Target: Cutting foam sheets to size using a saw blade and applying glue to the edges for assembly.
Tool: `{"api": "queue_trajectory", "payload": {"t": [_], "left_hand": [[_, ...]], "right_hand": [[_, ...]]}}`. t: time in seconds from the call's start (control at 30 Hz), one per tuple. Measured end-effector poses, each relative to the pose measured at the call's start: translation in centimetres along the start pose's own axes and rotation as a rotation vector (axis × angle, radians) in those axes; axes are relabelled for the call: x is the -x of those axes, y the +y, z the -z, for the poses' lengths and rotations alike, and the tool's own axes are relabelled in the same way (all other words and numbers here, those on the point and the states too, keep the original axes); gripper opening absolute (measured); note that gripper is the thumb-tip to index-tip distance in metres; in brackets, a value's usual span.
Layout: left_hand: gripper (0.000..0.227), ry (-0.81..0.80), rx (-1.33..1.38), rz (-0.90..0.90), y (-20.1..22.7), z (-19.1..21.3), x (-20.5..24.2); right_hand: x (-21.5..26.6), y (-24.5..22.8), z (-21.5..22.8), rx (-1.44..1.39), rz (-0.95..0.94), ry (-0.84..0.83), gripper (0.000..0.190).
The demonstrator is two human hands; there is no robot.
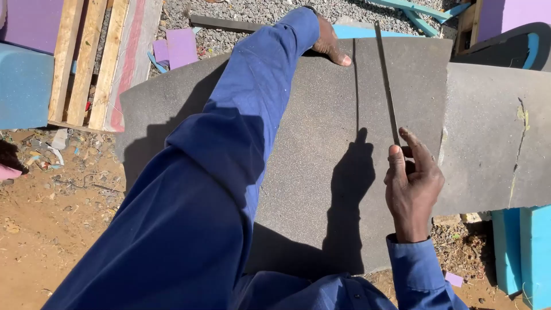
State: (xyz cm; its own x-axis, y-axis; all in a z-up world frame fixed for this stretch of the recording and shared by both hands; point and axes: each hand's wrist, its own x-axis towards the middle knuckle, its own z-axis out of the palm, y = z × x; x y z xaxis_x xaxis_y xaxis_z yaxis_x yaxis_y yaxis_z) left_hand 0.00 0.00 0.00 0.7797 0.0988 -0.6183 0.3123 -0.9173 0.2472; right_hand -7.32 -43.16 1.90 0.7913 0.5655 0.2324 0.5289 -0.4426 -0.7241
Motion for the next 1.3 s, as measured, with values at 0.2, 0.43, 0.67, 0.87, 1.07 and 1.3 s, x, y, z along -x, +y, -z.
{"api": "queue_trajectory", "payload": {"t": [0.2,0.43,0.67,0.87,1.07,1.3], "left_hand": [[0.161,0.218,0.252,0.096,-2.2,-2.6,-1.2],[0.164,0.308,0.348,0.114,-5.2,-6.4,-0.2],[0.124,0.441,0.211,0.327,-3.8,-6.8,-2.6],[0.136,0.387,0.389,0.211,-6.2,-7.0,-0.2],[0.125,0.410,0.300,0.036,-6.9,-8.5,0.0],[0.117,0.546,0.312,-0.110,-8.7,-10.6,-3.3]], "right_hand": [[-6.5,-6.6,4.3,-0.017,0.136,-0.161,0.044],[-20.2,-7.9,4.0,0.209,0.396,-0.274,0.009],[-36.1,-3.9,-3.9,0.436,0.415,-0.709,0.036],[-38.2,-3.8,-7.6,0.380,0.315,-0.779,0.045],[-22.9,-8.6,-6.9,0.332,0.523,-0.399,0.038],[-4.7,-2.5,-12.8,0.683,0.268,-0.244,0.069]]}}
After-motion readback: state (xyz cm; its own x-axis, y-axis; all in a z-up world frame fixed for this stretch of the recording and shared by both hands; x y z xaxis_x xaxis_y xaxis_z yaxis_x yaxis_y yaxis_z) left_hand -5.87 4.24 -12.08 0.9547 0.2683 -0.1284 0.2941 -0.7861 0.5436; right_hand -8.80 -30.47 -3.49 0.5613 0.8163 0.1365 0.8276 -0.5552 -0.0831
